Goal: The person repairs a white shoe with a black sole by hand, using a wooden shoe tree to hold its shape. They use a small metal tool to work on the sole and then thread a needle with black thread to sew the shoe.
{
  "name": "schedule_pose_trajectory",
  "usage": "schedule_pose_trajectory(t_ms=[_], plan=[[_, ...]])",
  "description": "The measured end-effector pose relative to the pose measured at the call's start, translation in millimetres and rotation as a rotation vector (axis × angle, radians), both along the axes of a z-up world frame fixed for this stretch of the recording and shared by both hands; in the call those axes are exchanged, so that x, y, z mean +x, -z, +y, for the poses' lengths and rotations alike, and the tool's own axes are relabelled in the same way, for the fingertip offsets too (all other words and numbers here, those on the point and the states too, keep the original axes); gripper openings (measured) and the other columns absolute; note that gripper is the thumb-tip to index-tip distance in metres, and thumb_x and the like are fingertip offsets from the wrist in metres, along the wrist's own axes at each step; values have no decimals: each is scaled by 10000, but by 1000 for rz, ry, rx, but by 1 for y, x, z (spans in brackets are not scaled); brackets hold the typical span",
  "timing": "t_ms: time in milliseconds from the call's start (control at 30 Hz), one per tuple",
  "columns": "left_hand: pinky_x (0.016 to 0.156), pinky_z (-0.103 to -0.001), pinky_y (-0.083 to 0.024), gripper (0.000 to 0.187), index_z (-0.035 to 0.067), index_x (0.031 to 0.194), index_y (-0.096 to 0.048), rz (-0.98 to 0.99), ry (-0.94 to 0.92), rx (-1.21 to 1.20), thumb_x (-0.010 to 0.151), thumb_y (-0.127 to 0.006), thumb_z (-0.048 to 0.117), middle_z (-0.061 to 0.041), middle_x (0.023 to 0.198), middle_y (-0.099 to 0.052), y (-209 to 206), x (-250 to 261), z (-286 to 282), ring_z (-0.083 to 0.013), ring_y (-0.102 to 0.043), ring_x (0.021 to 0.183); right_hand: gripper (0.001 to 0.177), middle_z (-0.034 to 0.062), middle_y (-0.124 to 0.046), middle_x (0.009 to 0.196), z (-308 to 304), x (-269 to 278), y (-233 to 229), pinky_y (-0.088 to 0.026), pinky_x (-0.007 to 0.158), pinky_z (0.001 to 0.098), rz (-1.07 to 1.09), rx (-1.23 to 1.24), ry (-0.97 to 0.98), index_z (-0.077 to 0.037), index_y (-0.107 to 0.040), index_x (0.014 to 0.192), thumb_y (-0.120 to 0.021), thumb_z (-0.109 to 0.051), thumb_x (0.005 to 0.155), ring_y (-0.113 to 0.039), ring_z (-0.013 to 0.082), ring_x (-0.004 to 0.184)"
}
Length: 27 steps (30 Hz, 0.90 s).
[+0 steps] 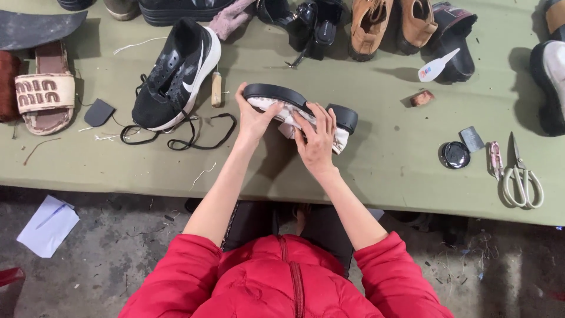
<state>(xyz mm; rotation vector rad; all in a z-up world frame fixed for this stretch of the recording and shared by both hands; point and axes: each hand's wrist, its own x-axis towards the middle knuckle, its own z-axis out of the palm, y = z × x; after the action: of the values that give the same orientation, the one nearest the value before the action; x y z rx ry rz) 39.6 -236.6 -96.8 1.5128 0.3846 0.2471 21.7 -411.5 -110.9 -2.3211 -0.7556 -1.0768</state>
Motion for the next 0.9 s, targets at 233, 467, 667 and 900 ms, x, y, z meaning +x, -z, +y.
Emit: schedule_pose_trajectory(t_ms=[233,467,667,900], plan=[[1160,-497,-424,1177,212,1571,-251,35,-63,-23,671,-991,377,-258,1514,-408,8,12,1,-391,-481,1405,257,111,-549,1359,3,9,5,-306,1178,578,-74,1,28,-158,-743,1227,-644,-277,1020,-511,341,1323],[1173,-533,-390,1115,167,1556,-244,54,-93,-53,702,-949,293,-337,1490,-356,-13,9,-7,-470,-421,1429,295,47,-661,1262,4,15,5,-215,1210,639,-108,-41,24,-125,-728,1267,-558,-259,1067,-499,322,1332],[1186,-534,-372,1154,175,1564,-223,50,-89,-62,689,-961,319,-351,1492,-335,-18,6,-8,-477,-400,1441,353,36,-630,1216,13,16,0,-214,1180,682,-134,-75,92,-191,-701,1338,-553,-233,1020,-509,304,1265],[1189,-550,-371,1137,169,1565,-209,69,-75,-76,719,-953,321,-370,1493,-318,-22,6,-7,-501,-392,1440,398,44,-595,1217,13,24,3,-208,1146,732,-184,-129,115,-207,-707,1341,-542,-206,978,-491,316,1281]])
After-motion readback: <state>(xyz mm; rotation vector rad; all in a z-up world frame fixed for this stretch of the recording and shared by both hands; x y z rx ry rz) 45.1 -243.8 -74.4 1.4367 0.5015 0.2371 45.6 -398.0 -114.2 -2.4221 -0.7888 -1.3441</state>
